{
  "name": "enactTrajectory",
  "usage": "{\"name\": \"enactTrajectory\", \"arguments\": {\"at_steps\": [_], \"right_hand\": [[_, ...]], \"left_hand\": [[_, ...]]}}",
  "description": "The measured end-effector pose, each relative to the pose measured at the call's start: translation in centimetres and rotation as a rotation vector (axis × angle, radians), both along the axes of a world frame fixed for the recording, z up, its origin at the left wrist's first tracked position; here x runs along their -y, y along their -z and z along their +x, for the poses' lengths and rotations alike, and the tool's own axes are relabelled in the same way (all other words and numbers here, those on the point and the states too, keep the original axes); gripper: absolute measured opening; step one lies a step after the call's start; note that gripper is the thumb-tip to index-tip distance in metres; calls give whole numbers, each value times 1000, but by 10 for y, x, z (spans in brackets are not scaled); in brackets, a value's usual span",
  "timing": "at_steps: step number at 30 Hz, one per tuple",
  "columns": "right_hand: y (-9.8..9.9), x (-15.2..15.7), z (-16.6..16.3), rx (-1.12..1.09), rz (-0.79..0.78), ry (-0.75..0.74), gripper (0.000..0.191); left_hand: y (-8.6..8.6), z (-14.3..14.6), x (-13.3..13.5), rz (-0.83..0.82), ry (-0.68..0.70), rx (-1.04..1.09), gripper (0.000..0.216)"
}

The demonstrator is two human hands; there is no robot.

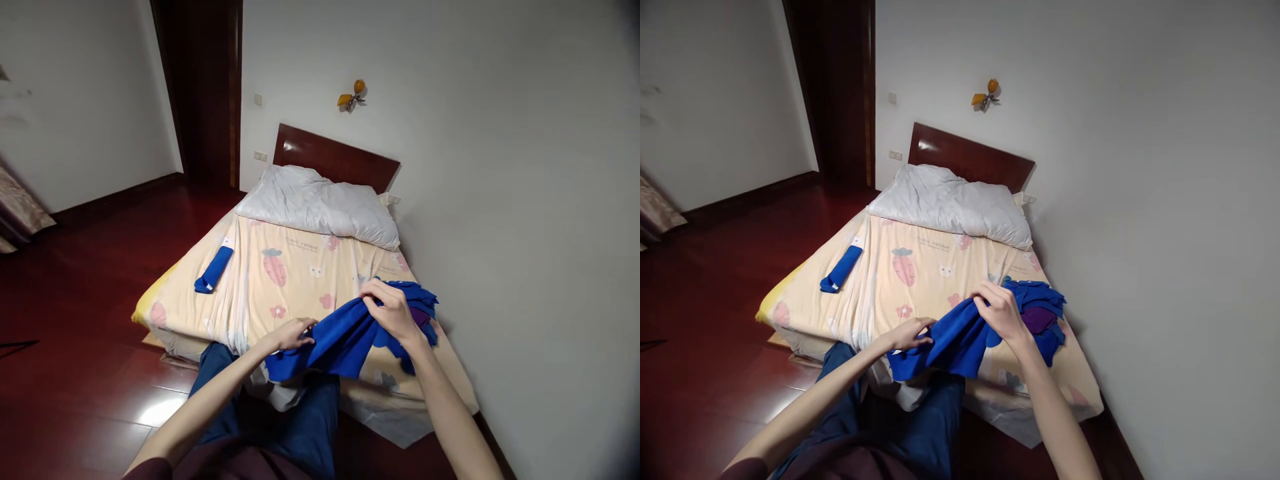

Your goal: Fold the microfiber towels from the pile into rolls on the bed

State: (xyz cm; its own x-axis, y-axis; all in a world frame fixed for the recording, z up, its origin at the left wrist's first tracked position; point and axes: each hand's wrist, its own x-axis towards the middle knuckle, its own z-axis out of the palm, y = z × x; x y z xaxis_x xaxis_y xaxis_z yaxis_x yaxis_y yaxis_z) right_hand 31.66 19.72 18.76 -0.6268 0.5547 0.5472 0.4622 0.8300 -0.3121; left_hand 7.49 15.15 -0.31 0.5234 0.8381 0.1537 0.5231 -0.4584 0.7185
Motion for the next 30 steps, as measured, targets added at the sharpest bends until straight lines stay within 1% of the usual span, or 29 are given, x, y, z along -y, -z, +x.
{"name": "enactTrajectory", "arguments": {"at_steps": [2,3,5,7,9,11,13,15,18,21,23,25,28,30], "right_hand": [[-1,3,9,-27,-8,27,23],[0,3,13,-40,-12,40,22],[5,1,20,-65,-24,61,23],[11,-2,21,-69,-57,68,23],[18,-7,18,-35,-109,42,25],[25,-14,11,36,-167,-24,29],[33,-22,2,92,-214,-101,34],[43,-31,-8,107,-250,-149,36],[58,-40,-20,102,-292,-161,32],[67,-42,-24,130,-306,-145,26],[67,-39,-20,144,-290,-129,25],[67,-36,-11,138,-266,-102,25],[72,-31,8,120,-267,-39,24],[81,-26,18,118,-320,-2,24]], "left_hand": [[17,4,-3,-30,36,-100,22],[28,1,-1,-37,31,-122,18],[49,-11,12,-64,-4,-99,18],[68,-30,31,-132,-43,-47,18],[80,-53,54,-191,-76,-9,14],[83,-77,78,-201,-120,15,8],[78,-101,103,-190,-210,12,3],[68,-125,126,-180,-356,-36,9],[44,-165,157,-137,-593,-144,18],[17,-209,182,-86,-736,-209,17],[1,-236,194,-80,-789,-264,20],[-8,-257,204,-90,-811,-330,22],[-11,-274,216,-91,-793,-379,24],[-9,-279,224,-79,-779,-394,25]]}}
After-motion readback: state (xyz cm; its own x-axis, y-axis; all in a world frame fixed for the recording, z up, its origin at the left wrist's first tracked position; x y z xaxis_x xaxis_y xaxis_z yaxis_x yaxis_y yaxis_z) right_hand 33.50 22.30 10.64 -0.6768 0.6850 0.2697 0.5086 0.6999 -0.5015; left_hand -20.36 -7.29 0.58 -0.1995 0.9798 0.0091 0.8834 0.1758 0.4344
